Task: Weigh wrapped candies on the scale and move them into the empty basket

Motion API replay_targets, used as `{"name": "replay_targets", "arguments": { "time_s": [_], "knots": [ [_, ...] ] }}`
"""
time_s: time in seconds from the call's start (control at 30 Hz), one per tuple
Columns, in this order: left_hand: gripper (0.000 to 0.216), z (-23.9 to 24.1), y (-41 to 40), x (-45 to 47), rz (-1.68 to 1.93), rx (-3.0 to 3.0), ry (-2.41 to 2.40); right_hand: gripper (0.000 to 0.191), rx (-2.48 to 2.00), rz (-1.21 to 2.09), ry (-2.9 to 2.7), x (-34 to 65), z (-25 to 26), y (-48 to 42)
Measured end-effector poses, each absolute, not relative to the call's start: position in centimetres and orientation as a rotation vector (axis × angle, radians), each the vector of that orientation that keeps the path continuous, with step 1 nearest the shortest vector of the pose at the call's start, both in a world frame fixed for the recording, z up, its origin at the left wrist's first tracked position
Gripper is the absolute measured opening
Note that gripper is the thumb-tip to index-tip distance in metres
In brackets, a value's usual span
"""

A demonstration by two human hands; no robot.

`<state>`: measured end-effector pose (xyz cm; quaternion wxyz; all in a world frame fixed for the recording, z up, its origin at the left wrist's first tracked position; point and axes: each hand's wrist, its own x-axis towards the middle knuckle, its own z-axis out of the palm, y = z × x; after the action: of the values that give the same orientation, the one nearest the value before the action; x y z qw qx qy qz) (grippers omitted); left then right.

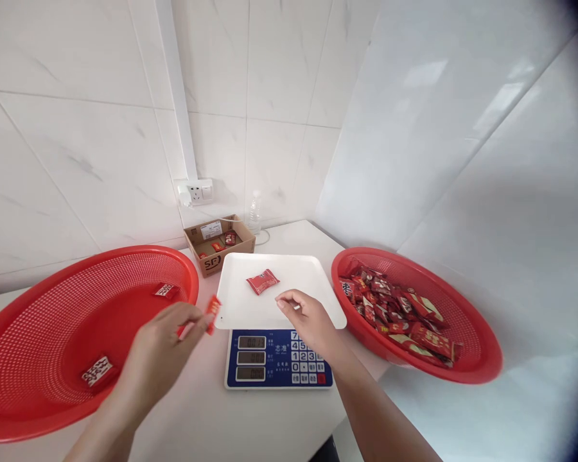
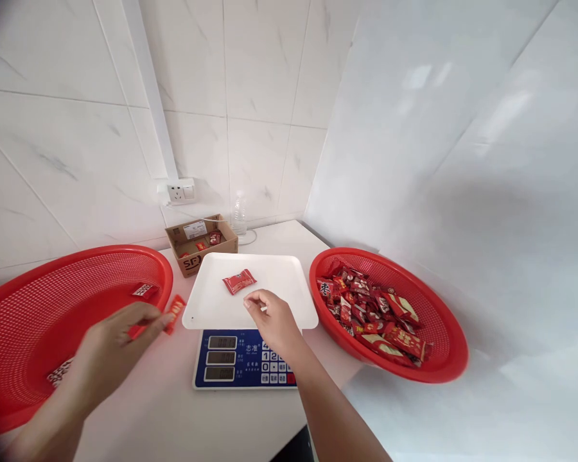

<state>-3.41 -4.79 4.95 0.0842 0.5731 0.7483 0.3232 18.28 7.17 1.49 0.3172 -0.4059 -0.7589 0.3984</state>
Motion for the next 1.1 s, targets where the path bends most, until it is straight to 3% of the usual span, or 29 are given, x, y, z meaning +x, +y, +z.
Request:
{"name": "replay_targets", "arguments": {
  "time_s": [0.17,0.33,0.43,0.53,0.73,0.8,1.1],
  "knots": [
    [0.025,5.7,-5.1,-6.3,0.744,1.381,2.785,0.026,-1.129,0.482,-2.409,15.6,0.6,9.8],
    [0.026,4.7,-4.7,-6.1,0.833,1.501,2.660,0.040,-1.208,0.288,-2.609,12.1,0.9,10.9],
    [0.026,3.8,-4.4,-5.2,0.889,1.603,2.467,0.034,-1.352,0.254,-2.622,11.6,1.0,11.3],
    [0.026,3.4,-4.1,-3.9,0.946,1.637,2.267,0.023,-1.376,0.388,-2.496,12.6,1.2,11.1],
    [0.038,3.3,-2.8,-0.7,1.093,1.544,1.785,0.022,-0.873,1.365,-1.791,15.8,2.8,7.6],
    [0.034,3.4,-2.0,0.3,1.151,1.519,1.536,0.026,-0.770,1.529,-1.649,16.5,3.4,6.2],
    [0.032,4.2,0.0,2.6,1.266,1.388,1.389,0.035,-0.970,1.372,-1.675,18.7,4.3,4.4]
  ]
}}
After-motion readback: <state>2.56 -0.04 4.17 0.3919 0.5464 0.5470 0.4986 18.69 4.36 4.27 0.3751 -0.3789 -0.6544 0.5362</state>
